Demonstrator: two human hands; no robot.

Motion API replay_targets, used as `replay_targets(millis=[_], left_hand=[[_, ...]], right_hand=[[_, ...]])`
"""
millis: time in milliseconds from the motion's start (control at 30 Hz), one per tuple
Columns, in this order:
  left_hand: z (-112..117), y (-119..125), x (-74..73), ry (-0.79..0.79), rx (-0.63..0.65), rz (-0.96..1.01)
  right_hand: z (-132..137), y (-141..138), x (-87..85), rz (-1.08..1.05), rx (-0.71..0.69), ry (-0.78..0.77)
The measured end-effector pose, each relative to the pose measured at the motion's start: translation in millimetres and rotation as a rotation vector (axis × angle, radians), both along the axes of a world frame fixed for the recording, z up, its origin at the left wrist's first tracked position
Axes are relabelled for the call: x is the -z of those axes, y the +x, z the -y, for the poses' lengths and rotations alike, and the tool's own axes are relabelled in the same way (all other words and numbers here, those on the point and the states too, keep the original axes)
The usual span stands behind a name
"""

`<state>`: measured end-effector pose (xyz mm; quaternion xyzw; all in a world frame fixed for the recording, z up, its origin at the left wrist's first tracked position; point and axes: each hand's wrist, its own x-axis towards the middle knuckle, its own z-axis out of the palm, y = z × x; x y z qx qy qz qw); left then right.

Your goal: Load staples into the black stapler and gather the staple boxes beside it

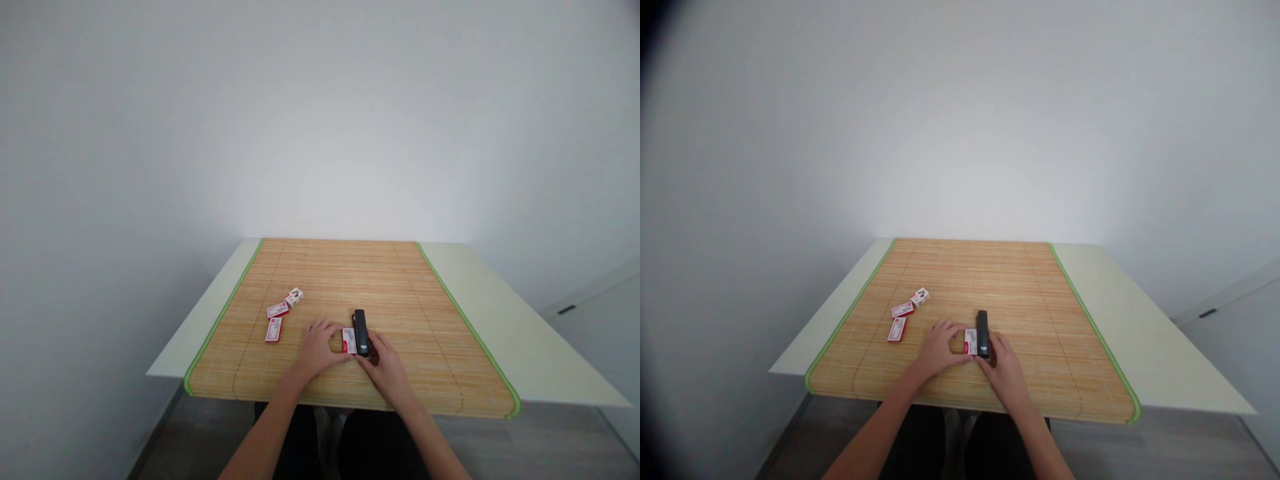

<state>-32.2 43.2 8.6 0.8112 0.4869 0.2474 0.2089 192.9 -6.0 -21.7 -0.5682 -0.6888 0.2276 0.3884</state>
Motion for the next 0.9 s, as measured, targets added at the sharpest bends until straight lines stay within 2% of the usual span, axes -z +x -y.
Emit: replay_targets(millis=[167,500,700,800,900], left_hand=[[-0.1,1.4,0.9,0.007,-0.005,-0.002],[-0.9,0.1,4.1,0.009,0.003,-0.003],[5.4,1.3,1.4,-0.039,0.013,0.015],[14.2,-18.3,-3.2,-0.048,-0.025,0.074],[19.9,-62.9,-3.8,0.015,-0.154,0.064]], right_hand=[[2.2,3.1,-1.0,-0.003,-0.048,-0.023],[4.7,0.1,7.9,0.006,0.030,-0.027],[3.9,3.9,4.7,-0.005,0.002,-0.019],[4.3,6.8,2.7,-0.001,-0.010,-0.025],[5.4,7.4,1.0,-0.006,-0.017,-0.019]])
